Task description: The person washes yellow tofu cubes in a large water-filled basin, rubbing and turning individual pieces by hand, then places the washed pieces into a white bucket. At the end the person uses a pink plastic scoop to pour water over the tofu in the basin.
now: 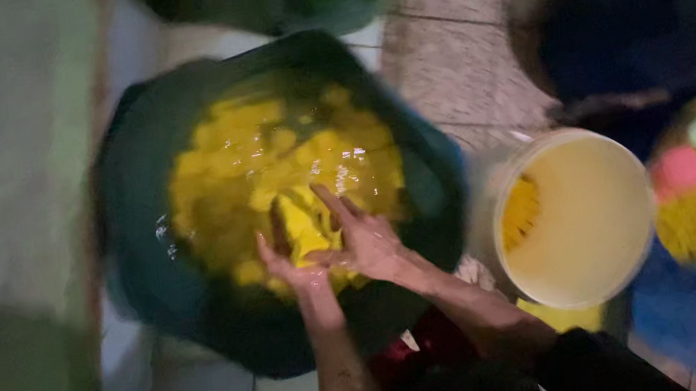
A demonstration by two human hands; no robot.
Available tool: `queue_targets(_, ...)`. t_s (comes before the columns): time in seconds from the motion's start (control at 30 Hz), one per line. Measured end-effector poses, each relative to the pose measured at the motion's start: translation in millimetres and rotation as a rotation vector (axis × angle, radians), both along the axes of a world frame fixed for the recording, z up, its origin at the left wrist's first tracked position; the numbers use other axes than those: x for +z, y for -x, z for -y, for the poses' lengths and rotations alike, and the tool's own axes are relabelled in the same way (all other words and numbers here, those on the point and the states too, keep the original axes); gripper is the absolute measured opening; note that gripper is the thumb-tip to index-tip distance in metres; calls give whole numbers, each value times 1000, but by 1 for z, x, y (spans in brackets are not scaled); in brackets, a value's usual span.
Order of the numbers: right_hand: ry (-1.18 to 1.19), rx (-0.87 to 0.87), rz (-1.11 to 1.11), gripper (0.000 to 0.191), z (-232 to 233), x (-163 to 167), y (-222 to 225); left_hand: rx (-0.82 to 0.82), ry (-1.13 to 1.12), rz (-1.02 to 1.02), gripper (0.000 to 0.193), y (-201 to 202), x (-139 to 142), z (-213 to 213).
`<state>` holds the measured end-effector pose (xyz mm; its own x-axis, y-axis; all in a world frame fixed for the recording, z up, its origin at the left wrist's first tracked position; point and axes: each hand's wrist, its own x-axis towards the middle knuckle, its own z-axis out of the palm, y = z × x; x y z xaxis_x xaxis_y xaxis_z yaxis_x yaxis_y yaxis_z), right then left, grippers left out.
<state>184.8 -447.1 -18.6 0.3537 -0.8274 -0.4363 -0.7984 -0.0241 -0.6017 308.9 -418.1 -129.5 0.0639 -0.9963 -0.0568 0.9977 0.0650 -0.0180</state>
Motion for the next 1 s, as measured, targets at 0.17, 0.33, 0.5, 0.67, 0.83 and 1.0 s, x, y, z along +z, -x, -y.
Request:
queue_targets(0.17,-147,-380,544,108,-27,7,84,-381,-176,551,78,79,51,-3)
queue_targets(0.33,-68,-709,1045,87,-91,-1,205,-649,110,1010,76,185,126,-9)
queue_targets(0.5,-119,-1055,907,71,-103,-28,322,-548,189,1483,56,233,150,-30)
queue_targets(0.67,-210,-957,819,61,-48,-68,348,-583,-139,1400,42,216,108,-56)
queue_targets(0.83,-128,-688,392,51,-12,-107,317,-515,-394,1480,38,156,56,-95)
queue_targets(1.0,108,-57,118,20,11,-126,296,-510,-543,1500,36,87,17,-103)
